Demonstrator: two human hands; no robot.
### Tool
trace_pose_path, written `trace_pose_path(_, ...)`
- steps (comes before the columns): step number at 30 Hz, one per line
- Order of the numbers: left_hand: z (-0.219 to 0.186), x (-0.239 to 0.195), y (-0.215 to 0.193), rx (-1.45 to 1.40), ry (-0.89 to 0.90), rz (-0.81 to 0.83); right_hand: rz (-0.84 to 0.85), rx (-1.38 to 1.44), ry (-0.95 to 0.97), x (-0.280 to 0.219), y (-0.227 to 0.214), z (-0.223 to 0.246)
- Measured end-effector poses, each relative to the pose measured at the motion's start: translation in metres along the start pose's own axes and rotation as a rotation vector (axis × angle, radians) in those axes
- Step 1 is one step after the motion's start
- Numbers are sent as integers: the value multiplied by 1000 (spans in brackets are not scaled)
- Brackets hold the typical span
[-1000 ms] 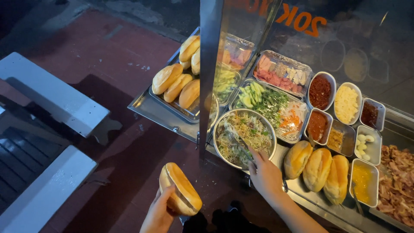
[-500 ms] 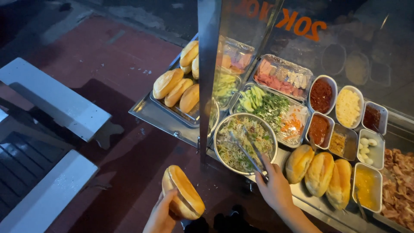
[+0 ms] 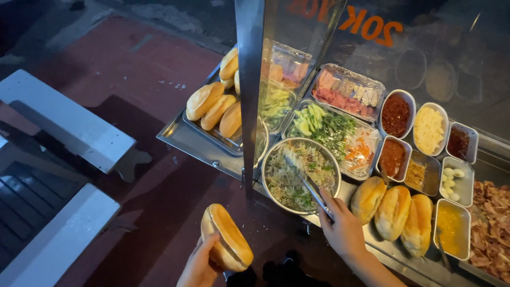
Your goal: The person prepares sandwiches at a food stall. They use scissors to cut baguettes, fill them with shredded vegetables using tongs, and place the finished sandwiches on a metal tray. The person also retrieves a tray from a rack inside the shop.
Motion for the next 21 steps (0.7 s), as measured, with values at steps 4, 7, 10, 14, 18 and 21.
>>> trace_pose_path(4,13,17,-5,44,-6,25,294,-229,267,13,17,-4)
trace_pose_path(7,9,8,3,-30,32,108,295,-259,247,17,26,-2)
trace_pose_path(10,-1,-6,11,14,-29,46,233,-87,194,15,23,3)
trace_pose_path(14,4,-3,11,-13,-2,45,100,-43,116,7,14,4)
trace_pose_path(18,16,2,15,-59,-38,93,316,-154,237,15,17,7)
trace_pose_path(21,50,37,5,-106,-6,120,301,-58,270,15,15,8)
Point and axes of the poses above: each hand's wrist, its own x-axis towards the middle knuckle, its own y-axis out of the palm, z = x × y, the point moved 4 cm from there along x, towards the middle knuckle, and after that the axes turned 15 degrees about y, right-handed, at the moved point
